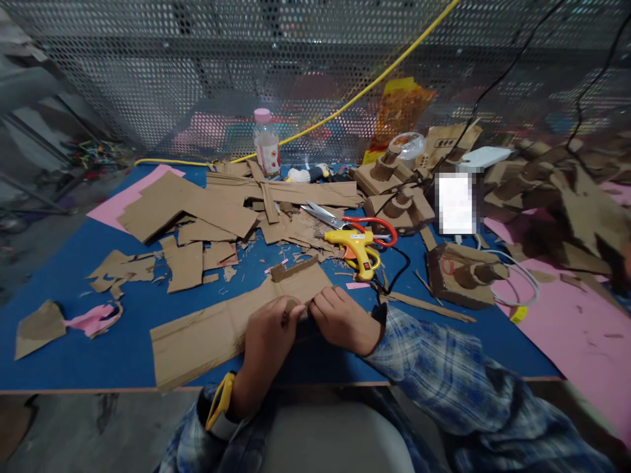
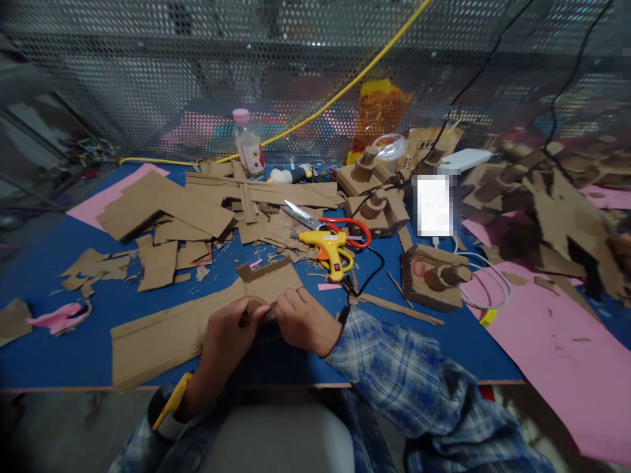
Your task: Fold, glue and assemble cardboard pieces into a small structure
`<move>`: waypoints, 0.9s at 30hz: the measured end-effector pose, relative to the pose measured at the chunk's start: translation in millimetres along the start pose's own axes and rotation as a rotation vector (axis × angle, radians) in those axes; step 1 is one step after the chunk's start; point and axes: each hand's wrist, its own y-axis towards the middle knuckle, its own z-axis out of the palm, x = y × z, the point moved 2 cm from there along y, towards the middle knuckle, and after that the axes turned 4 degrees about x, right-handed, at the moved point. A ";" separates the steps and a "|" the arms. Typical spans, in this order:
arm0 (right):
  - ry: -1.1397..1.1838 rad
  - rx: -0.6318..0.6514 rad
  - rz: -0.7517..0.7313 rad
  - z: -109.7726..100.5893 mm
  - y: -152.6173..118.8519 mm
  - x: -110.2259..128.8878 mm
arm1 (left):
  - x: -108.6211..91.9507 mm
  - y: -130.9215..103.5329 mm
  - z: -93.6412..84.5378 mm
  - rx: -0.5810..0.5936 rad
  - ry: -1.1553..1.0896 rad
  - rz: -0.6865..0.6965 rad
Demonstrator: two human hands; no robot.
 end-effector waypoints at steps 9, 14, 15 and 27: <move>0.043 -0.126 0.113 -2.1 -9.1 -10.2 | -0.5 0.1 -0.1 0.020 -0.041 -0.039; 0.137 -0.118 0.120 -0.5 -7.8 -11.1 | 0.5 -0.2 0.0 0.043 -0.030 -0.058; 0.156 -0.115 0.115 -0.1 -7.7 -10.9 | 0.7 0.0 0.0 0.047 -0.025 -0.061; 0.379 -0.013 0.152 9.3 -14.3 -9.6 | -1.5 0.7 -1.3 0.046 -0.055 -0.074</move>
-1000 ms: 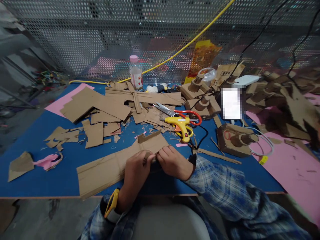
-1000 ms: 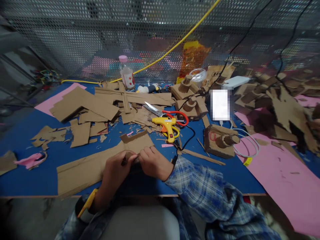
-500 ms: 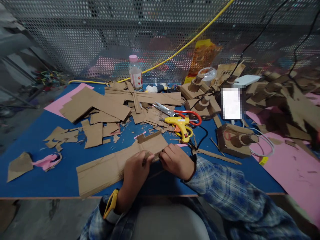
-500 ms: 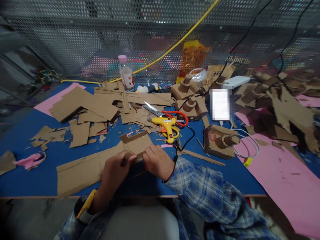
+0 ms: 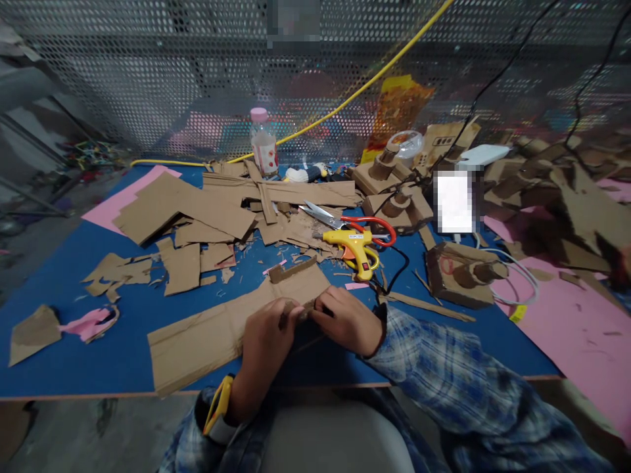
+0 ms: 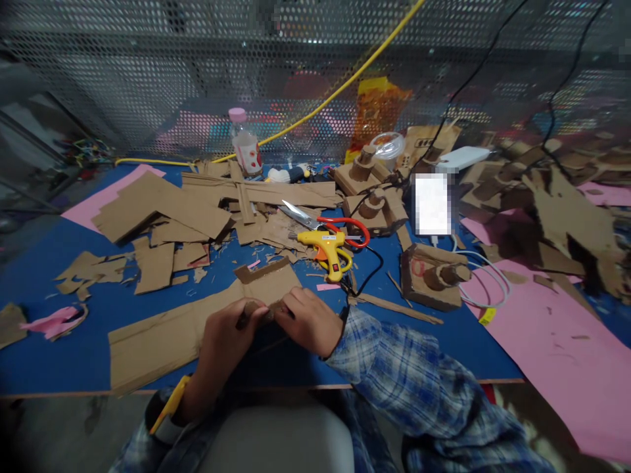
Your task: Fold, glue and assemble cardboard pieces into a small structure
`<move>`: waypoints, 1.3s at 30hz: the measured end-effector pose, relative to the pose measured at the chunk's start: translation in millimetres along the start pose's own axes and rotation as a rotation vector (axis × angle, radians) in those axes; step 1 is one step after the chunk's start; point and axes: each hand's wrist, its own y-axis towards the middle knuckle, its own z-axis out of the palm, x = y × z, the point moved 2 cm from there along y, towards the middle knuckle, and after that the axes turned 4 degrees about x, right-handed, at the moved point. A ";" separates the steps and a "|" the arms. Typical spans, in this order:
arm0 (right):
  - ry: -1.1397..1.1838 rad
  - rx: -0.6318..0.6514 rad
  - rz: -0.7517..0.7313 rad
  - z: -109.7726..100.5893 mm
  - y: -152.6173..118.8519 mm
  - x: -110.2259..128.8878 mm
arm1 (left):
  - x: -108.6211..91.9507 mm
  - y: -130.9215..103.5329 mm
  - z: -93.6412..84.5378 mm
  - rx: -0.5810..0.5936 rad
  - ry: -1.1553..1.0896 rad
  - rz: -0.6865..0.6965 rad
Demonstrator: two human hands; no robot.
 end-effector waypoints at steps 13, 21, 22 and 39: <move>-0.290 -0.106 0.015 -0.9 6.2 14.1 | 3.0 0.2 2.9 -0.017 0.022 0.024; -0.415 -0.127 0.044 -7.7 5.6 16.4 | 5.1 -0.8 4.0 -0.056 0.024 0.050; -0.419 -0.139 0.049 -7.6 5.5 15.5 | 5.4 -0.7 4.3 -0.060 0.025 0.058; 0.098 -0.299 0.209 -40.6 -1.4 -60.7 | 1.9 -4.9 3.4 -0.077 -0.005 0.220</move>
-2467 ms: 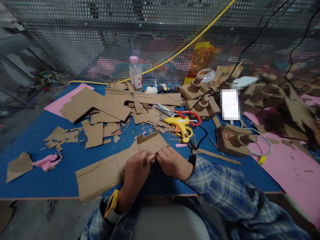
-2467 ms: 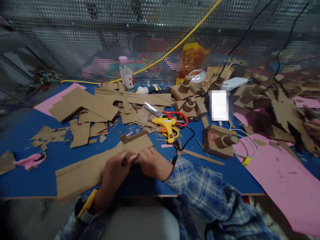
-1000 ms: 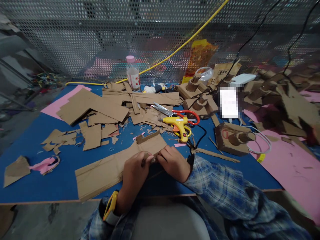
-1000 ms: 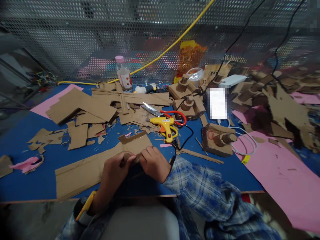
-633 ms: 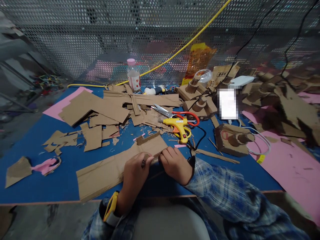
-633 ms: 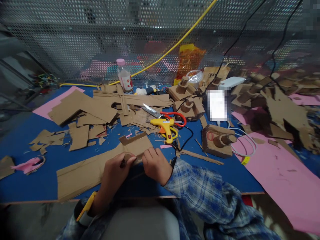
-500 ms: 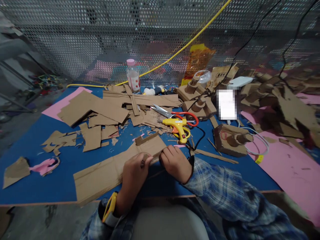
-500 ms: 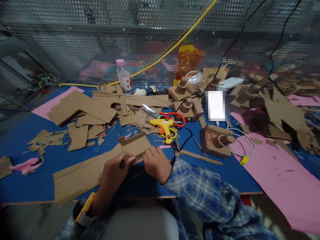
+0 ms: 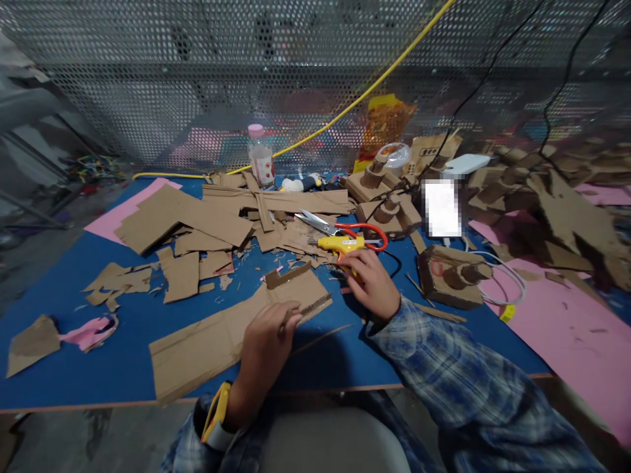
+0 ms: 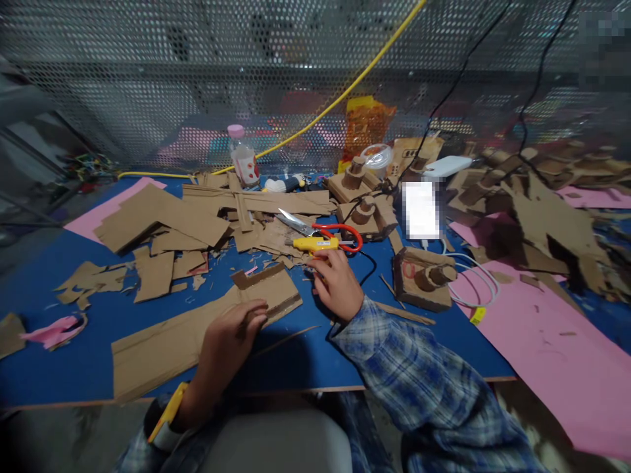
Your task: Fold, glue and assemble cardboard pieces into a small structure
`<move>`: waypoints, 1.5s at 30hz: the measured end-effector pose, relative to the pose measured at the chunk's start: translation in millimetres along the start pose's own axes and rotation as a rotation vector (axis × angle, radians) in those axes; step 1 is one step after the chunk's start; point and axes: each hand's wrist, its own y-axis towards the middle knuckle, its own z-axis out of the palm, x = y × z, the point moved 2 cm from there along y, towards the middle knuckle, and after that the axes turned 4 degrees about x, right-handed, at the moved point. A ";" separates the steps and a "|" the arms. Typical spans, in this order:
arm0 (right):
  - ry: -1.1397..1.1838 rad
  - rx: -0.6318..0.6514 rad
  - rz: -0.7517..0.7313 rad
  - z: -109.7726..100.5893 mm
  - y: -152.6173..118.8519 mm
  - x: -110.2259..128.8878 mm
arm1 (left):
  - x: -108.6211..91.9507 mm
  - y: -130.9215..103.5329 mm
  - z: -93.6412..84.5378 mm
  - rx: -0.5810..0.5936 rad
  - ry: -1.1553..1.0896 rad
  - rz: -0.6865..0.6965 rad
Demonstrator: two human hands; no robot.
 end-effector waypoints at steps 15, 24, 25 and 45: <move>-0.071 0.384 -0.305 22.2 -11.0 32.9 | -6.7 -2.4 4.7 0.042 0.163 0.251; -0.103 0.370 -0.334 23.8 -13.7 35.2 | -5.7 -3.0 6.7 0.026 0.252 0.267; -0.104 0.370 -0.334 24.3 -14.2 35.5 | -6.1 -2.9 6.9 0.039 0.261 0.262; -0.108 0.359 -0.284 26.0 -15.0 35.6 | -7.0 0.2 0.3 0.118 0.294 0.138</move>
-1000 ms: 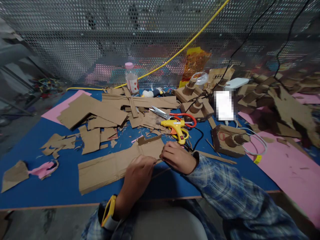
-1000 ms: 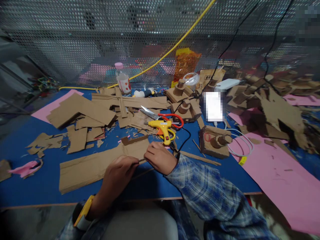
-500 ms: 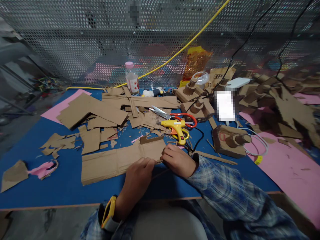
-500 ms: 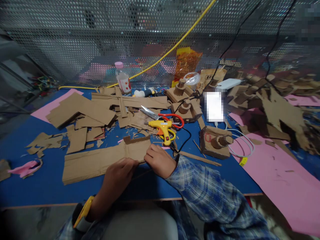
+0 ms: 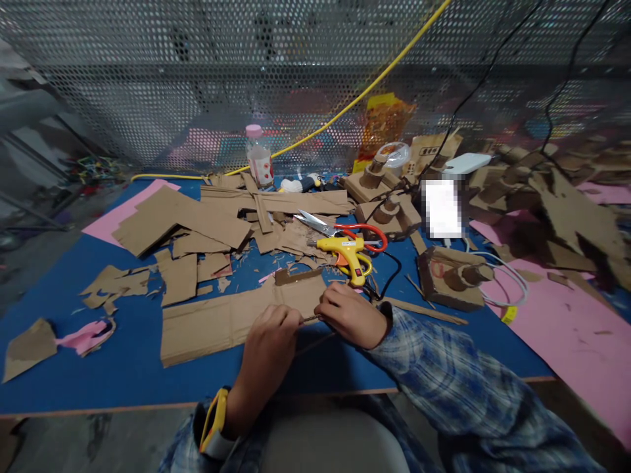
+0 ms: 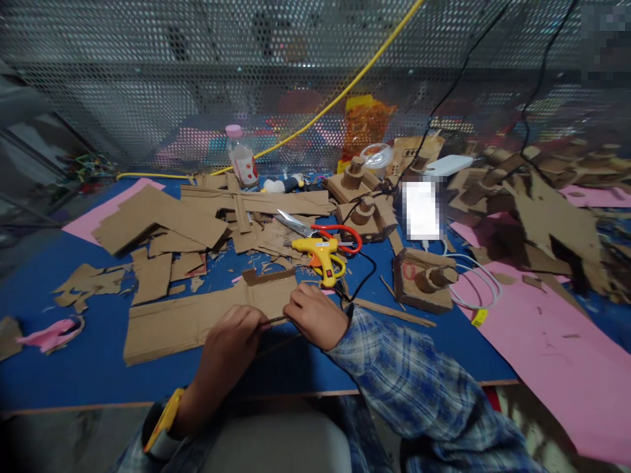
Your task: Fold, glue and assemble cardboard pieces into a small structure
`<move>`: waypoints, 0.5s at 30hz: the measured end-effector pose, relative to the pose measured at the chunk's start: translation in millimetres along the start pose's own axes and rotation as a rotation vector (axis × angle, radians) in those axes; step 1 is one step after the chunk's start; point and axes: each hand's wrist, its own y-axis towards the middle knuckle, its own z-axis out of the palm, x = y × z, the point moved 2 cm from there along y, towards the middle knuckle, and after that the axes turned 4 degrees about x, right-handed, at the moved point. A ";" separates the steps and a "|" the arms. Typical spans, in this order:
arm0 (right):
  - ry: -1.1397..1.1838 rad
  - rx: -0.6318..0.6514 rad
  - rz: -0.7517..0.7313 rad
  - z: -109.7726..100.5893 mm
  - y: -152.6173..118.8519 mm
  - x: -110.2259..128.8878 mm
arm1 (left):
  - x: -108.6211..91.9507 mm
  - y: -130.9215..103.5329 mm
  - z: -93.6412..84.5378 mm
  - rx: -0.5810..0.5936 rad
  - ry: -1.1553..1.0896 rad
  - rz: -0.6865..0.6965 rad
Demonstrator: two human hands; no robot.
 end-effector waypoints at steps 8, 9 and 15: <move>-0.001 -0.033 -0.006 0.8 0.4 -0.9 | 1.1 -19.3 -53.8 -0.564 -0.121 -0.025; 0.004 -0.029 -0.004 0.7 0.4 -1.0 | 1.9 -19.8 -54.8 -0.566 -0.154 -0.025; 0.055 -0.022 0.012 -0.8 -0.2 -0.7 | 12.4 -15.8 -42.6 -0.521 -0.292 0.025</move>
